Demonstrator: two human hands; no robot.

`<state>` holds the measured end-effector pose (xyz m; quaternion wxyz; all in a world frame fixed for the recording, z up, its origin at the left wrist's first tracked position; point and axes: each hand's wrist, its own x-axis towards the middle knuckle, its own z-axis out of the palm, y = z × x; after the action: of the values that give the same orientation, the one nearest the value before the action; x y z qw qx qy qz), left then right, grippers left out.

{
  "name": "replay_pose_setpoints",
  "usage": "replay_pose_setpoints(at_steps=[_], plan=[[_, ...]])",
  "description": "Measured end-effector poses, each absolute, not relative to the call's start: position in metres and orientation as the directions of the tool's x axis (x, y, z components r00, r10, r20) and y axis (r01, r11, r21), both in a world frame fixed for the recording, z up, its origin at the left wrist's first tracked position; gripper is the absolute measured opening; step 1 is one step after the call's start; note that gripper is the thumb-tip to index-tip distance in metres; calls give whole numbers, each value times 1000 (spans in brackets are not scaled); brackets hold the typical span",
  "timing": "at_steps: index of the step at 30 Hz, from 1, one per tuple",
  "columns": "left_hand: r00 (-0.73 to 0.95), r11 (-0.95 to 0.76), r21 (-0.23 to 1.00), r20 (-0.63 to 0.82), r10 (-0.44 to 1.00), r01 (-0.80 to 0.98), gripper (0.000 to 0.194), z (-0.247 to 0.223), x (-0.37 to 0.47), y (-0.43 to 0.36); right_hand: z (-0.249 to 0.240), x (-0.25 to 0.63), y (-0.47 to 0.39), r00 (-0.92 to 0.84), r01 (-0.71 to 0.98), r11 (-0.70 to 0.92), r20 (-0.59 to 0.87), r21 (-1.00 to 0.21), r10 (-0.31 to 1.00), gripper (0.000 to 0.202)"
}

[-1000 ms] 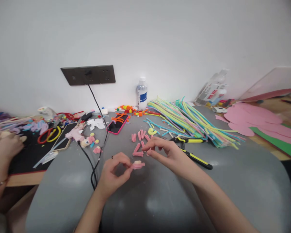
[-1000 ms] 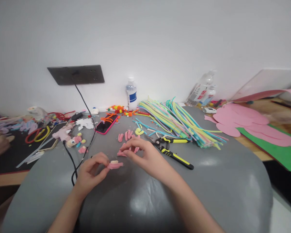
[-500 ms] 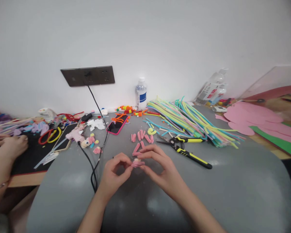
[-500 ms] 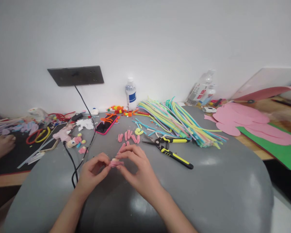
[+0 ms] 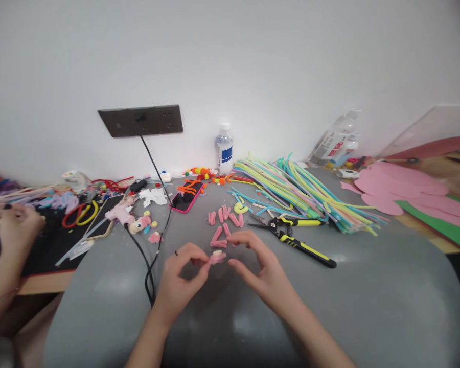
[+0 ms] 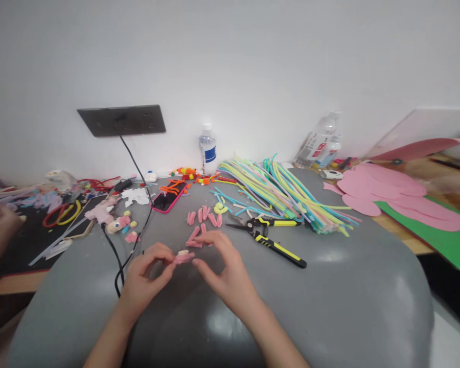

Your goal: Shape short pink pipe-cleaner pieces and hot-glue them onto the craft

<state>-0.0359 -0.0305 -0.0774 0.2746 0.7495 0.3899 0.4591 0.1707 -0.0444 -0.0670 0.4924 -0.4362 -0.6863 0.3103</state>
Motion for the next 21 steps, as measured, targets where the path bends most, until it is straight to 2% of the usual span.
replay_pose_setpoints(at_steps=[5,10,14,21], plan=[[434,-780,348,679,592,520,21,-71,-46,-25,-96,184,-36,11,387,377,413,-841,910,15],[602,-867,31,708,370,497,30,-71,-60,-18,-109,187,-33,78,341,317,362,-885,929,17],[679,-862,-125,675,289,491,27,-67,-70,-14,-108,187,-34,89,319,283,326,-905,941,20],[782,-867,-260,588,207,425,29,-39,-90,-13,-112,189,-35,37,303,232,254,-924,966,21]])
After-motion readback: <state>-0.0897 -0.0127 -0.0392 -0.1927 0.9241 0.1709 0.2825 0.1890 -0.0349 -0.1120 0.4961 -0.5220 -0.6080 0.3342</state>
